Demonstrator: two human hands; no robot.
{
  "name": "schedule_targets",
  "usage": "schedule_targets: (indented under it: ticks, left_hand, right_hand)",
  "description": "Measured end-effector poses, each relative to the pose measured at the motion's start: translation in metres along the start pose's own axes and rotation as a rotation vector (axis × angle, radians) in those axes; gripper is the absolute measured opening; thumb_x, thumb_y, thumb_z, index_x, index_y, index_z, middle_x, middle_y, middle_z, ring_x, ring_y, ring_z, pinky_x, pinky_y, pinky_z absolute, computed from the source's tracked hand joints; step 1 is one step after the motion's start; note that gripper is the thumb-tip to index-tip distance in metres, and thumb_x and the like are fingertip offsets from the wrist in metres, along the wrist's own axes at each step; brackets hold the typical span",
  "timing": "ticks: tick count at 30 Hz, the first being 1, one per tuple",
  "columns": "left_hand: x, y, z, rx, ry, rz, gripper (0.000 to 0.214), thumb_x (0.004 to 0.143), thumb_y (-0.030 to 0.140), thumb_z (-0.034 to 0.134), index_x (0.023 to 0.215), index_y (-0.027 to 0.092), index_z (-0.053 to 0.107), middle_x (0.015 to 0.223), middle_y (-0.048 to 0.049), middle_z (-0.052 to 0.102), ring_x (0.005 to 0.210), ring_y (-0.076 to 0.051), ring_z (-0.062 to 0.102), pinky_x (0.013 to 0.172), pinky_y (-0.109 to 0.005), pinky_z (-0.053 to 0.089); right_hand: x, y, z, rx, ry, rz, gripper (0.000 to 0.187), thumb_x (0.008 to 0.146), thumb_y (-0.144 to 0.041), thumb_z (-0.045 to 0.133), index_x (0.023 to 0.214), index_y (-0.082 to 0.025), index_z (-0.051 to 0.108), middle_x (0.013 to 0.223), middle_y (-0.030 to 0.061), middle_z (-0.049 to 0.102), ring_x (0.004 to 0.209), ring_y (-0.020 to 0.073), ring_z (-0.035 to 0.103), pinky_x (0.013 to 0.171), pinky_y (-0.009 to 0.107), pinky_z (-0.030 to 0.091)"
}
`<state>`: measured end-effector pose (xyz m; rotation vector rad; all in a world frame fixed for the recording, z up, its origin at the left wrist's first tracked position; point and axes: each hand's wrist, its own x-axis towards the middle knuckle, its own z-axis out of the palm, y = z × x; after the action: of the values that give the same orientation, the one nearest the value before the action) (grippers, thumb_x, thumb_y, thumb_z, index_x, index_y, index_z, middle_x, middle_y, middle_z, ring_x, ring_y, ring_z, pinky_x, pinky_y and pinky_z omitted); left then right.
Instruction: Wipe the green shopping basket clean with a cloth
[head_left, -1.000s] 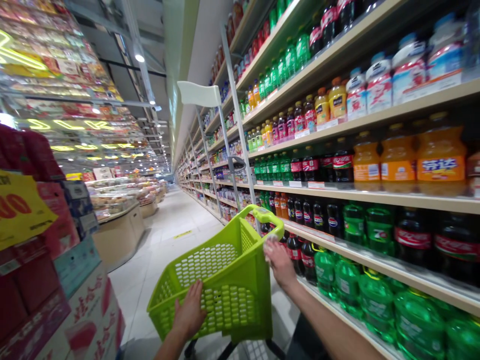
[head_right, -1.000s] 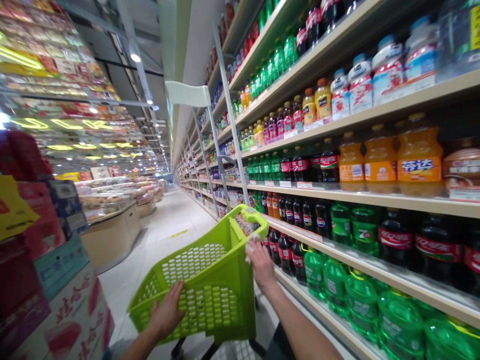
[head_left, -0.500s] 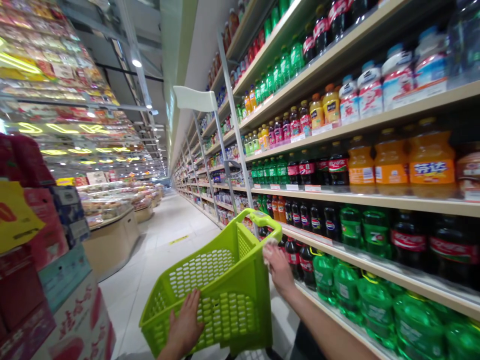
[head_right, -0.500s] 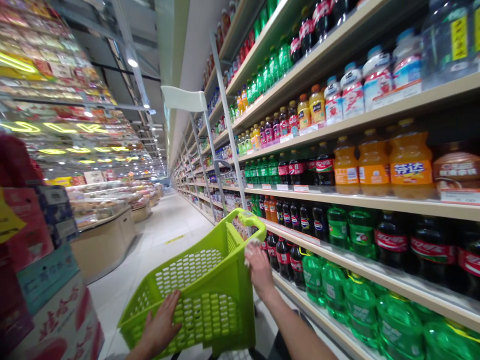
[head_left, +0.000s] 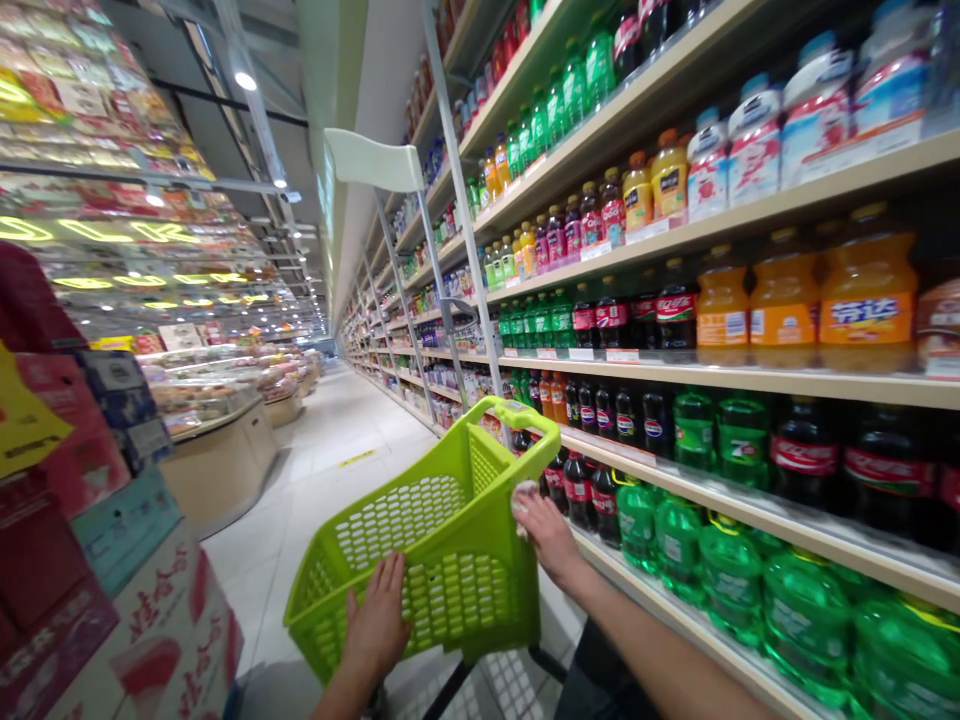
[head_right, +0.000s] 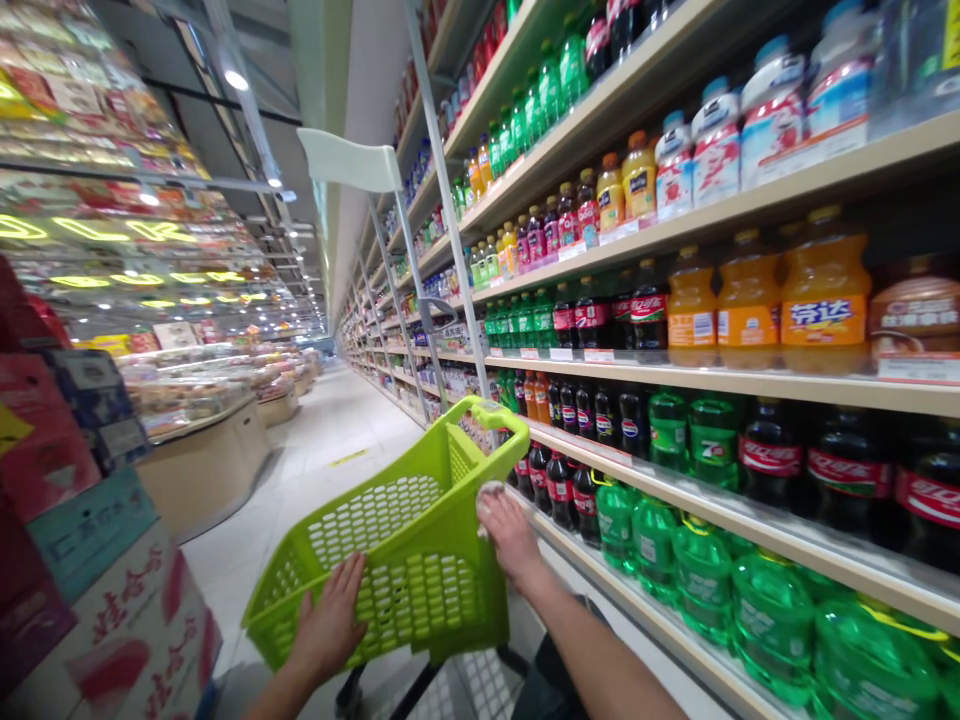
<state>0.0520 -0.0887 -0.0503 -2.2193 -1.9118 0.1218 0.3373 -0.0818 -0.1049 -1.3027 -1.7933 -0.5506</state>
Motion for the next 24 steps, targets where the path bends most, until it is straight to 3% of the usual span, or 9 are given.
schedule_targets:
  ticks: [2,4,6,9,12,17,19,21,24]
  left_hand:
    - [-0.002,0.001,0.001,0.013,0.003,0.006,0.079,0.064,0.002,0.035,0.137,0.016,0.011,0.146,-0.0015,0.006,0.134,-0.02,0.009,0.105,-0.053,0.015]
    - [-0.002,0.003,0.003,0.022,0.015,-0.001,0.08,0.062,0.0,0.032,0.137,0.016,0.011,0.146,-0.0012,0.006,0.134,-0.02,0.009,0.105,-0.053,0.014]
    - [-0.002,0.004,0.006,0.024,0.031,-0.005,0.08,0.061,-0.001,0.031,0.137,0.015,0.011,0.146,-0.0012,0.007,0.134,-0.02,0.009,0.105,-0.053,0.013]
    - [-0.002,0.006,0.009,0.022,0.053,0.0,0.08,0.061,-0.001,0.03,0.137,0.015,0.012,0.146,-0.0014,0.007,0.134,-0.021,0.008,0.106,-0.052,0.013]
    - [-0.004,0.008,0.008,0.022,0.055,-0.008,0.079,0.062,-0.001,0.03,0.137,0.015,0.012,0.146,-0.0021,0.007,0.134,-0.022,0.009,0.106,-0.053,0.014]
    - [-0.008,0.008,0.008,0.034,0.053,0.009,0.082,0.059,-0.003,0.029,0.136,0.016,0.011,0.145,-0.001,0.006,0.134,-0.022,0.008,0.105,-0.054,0.013]
    - [-0.008,0.008,0.01,0.033,0.056,0.012,0.083,0.058,-0.004,0.028,0.136,0.016,0.01,0.145,-0.0002,0.006,0.134,-0.022,0.007,0.106,-0.054,0.012]
    - [-0.007,0.008,0.011,0.035,0.064,0.011,0.082,0.058,-0.004,0.028,0.136,0.016,0.01,0.145,0.0001,0.006,0.134,-0.021,0.007,0.106,-0.053,0.012]
    - [-0.004,0.009,0.01,0.036,0.053,0.0,0.081,0.06,-0.003,0.029,0.136,0.016,0.009,0.145,-0.0005,0.004,0.134,-0.021,0.007,0.106,-0.052,0.012]
  right_hand:
    - [-0.035,-0.003,0.015,0.007,-0.104,-0.042,0.045,0.075,-0.001,0.037,0.105,-0.025,0.06,0.118,0.0052,0.058,0.115,0.0194,0.047,0.092,0.042,0.039]
    - [-0.05,-0.002,0.015,0.011,-0.122,-0.054,0.044,0.076,-0.002,0.037,0.104,-0.026,0.06,0.117,0.0036,0.058,0.114,0.0189,0.048,0.092,0.042,0.039]
    - [-0.035,0.001,0.002,-0.001,-0.026,-0.025,0.044,0.077,-0.003,0.036,0.108,-0.025,0.058,0.123,0.005,0.054,0.119,0.0196,0.042,0.094,0.044,0.036]
    - [0.017,0.004,-0.023,-0.028,0.152,0.042,0.043,0.079,-0.005,0.035,0.114,-0.021,0.055,0.129,0.0081,0.047,0.126,0.021,0.031,0.099,0.049,0.028]
    - [0.034,0.003,-0.023,-0.031,0.127,0.067,0.042,0.079,-0.005,0.036,0.113,-0.021,0.056,0.129,0.0078,0.048,0.127,0.0222,0.031,0.099,0.05,0.027]
    - [-0.05,0.0,0.015,0.018,-0.165,0.004,0.047,0.076,-0.001,0.035,0.106,-0.027,0.061,0.118,0.0041,0.058,0.114,0.0209,0.049,0.091,0.044,0.04]
    - [-0.061,0.006,0.014,0.025,-0.136,0.019,0.047,0.076,-0.002,0.034,0.107,-0.027,0.06,0.118,0.0047,0.058,0.114,0.0204,0.049,0.091,0.044,0.04]
    - [-0.039,0.017,-0.003,0.0,0.011,0.09,0.046,0.078,-0.004,0.033,0.111,-0.023,0.058,0.123,0.0075,0.053,0.12,0.0213,0.041,0.094,0.047,0.035]
    - [0.031,0.036,-0.042,-0.035,0.207,0.18,0.039,0.082,-0.01,0.034,0.112,-0.021,0.057,0.13,0.0079,0.046,0.127,0.0214,0.031,0.1,0.049,0.027]
